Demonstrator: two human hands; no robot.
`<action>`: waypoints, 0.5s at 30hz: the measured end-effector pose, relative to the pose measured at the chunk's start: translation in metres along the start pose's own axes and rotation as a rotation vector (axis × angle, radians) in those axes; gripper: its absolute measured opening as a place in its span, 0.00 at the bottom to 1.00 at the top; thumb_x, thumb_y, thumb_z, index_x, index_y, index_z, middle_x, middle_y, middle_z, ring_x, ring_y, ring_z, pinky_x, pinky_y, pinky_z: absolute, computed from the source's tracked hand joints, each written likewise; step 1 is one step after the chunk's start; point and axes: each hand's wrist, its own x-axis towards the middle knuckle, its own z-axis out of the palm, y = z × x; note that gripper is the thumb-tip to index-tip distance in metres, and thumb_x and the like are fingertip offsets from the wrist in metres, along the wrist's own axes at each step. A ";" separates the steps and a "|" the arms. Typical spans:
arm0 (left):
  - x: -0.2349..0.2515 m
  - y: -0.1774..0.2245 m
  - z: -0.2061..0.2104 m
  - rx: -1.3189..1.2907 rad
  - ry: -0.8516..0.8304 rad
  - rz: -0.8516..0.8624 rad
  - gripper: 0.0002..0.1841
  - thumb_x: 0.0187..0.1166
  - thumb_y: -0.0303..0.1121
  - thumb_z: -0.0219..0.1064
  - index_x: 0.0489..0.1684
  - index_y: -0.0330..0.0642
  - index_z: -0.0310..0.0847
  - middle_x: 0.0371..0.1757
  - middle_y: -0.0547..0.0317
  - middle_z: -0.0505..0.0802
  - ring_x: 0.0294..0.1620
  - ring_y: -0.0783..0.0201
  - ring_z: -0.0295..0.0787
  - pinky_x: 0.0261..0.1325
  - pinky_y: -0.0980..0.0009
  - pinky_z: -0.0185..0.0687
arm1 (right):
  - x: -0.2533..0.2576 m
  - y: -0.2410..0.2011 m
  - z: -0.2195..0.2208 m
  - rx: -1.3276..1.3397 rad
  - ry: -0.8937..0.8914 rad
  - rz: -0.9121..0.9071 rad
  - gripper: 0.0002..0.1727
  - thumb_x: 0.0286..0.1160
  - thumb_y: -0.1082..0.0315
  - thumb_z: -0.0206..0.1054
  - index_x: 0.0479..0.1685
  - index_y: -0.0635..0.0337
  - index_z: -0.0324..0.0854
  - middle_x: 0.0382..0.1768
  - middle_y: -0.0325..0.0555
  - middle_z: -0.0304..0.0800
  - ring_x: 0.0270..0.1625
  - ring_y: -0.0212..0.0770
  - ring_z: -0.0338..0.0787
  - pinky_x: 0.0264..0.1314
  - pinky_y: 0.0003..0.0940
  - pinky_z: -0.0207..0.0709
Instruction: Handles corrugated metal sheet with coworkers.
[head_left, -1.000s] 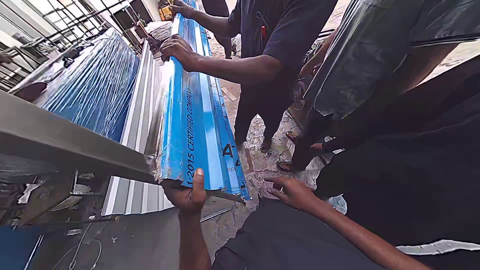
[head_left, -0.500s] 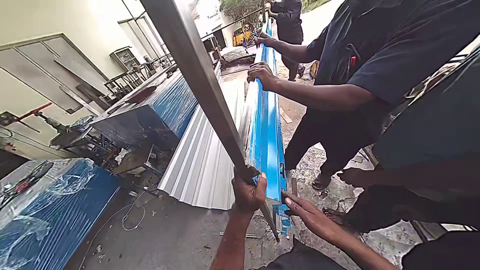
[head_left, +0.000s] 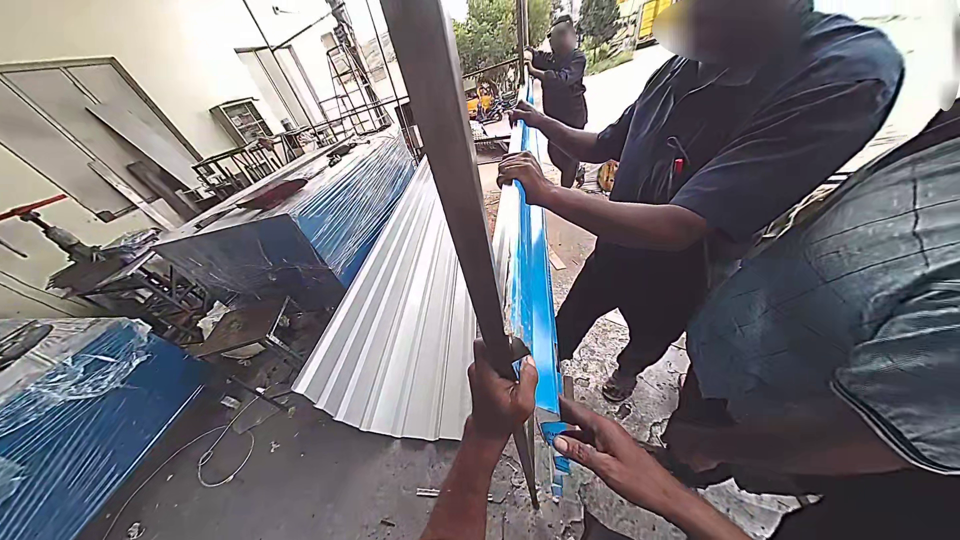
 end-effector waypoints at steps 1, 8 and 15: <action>0.000 0.000 0.001 -0.005 0.005 0.001 0.25 0.67 0.33 0.72 0.57 0.24 0.72 0.36 0.56 0.93 0.36 0.71 0.94 0.42 0.69 0.95 | 0.001 -0.001 0.000 -0.009 -0.002 0.002 0.43 0.74 0.42 0.73 0.86 0.57 0.70 0.73 0.46 0.84 0.68 0.40 0.90 0.69 0.39 0.89; 0.000 -0.001 0.003 -0.018 0.034 0.003 0.25 0.65 0.35 0.73 0.56 0.26 0.73 0.36 0.57 0.93 0.36 0.72 0.94 0.41 0.70 0.95 | 0.000 -0.007 -0.002 -0.058 -0.004 0.020 0.42 0.74 0.41 0.73 0.83 0.59 0.73 0.72 0.48 0.84 0.67 0.39 0.90 0.68 0.38 0.89; -0.001 0.003 0.003 0.020 0.052 -0.016 0.27 0.63 0.35 0.75 0.56 0.24 0.73 0.36 0.57 0.94 0.36 0.72 0.94 0.42 0.70 0.95 | 0.001 -0.006 -0.009 -0.120 -0.048 0.025 0.43 0.73 0.40 0.72 0.84 0.58 0.71 0.74 0.46 0.83 0.70 0.37 0.89 0.70 0.38 0.88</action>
